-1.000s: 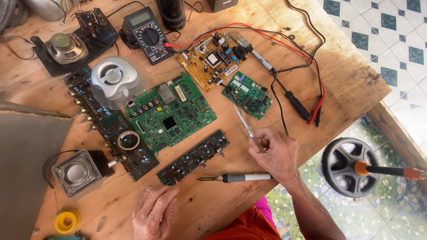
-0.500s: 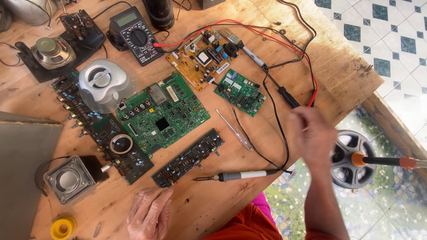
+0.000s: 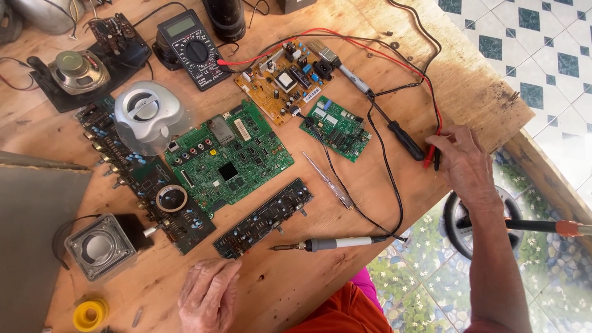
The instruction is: Testing and repairing various electronic circuit boards using a multimeter, soldering iron, and connecting various components.
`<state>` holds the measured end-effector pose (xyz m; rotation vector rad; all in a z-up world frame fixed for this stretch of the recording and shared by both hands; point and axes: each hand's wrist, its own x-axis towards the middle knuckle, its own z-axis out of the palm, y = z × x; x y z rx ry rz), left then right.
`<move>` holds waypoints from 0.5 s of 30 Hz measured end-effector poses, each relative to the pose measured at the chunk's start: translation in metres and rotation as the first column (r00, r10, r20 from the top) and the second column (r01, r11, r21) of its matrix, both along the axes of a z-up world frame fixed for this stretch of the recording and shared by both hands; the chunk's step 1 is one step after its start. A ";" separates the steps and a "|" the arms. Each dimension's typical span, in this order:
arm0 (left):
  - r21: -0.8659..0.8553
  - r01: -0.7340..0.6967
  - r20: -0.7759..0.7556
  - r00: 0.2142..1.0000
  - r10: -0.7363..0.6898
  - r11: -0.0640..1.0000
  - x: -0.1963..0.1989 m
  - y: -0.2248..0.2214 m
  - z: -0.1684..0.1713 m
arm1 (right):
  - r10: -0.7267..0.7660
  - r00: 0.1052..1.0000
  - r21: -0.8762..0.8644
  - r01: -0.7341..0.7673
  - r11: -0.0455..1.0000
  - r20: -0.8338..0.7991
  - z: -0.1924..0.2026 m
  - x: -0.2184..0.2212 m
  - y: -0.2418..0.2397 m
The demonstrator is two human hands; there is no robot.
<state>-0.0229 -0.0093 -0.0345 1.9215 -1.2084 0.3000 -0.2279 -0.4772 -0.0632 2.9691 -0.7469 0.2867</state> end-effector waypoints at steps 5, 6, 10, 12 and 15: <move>0.033 -0.006 -0.005 1.000 0.006 0.999 0.000 0.002 -0.004 | 0.103 0.982 -0.256 -0.142 0.956 -0.159 0.006 -0.005 -0.012; 0.033 -0.005 -0.005 1.000 0.005 0.999 0.002 0.001 -0.003 | 0.102 0.982 -0.256 -0.141 0.956 -0.159 0.011 -0.003 -0.012; 0.005 0.010 0.016 1.000 -0.010 1.000 0.003 0.000 0.000 | 0.177 0.948 -0.389 -0.273 0.880 -0.265 0.025 0.004 -0.010; -0.001 0.004 0.015 1.000 -0.004 1.000 0.003 0.001 0.000 | 0.186 0.940 -0.412 -0.296 0.862 -0.286 0.026 0.007 -0.010; -0.004 0.002 0.020 1.000 -0.002 1.000 0.003 0.001 0.000 | 0.202 0.956 -0.363 -0.269 0.892 -0.212 0.019 0.008 -0.018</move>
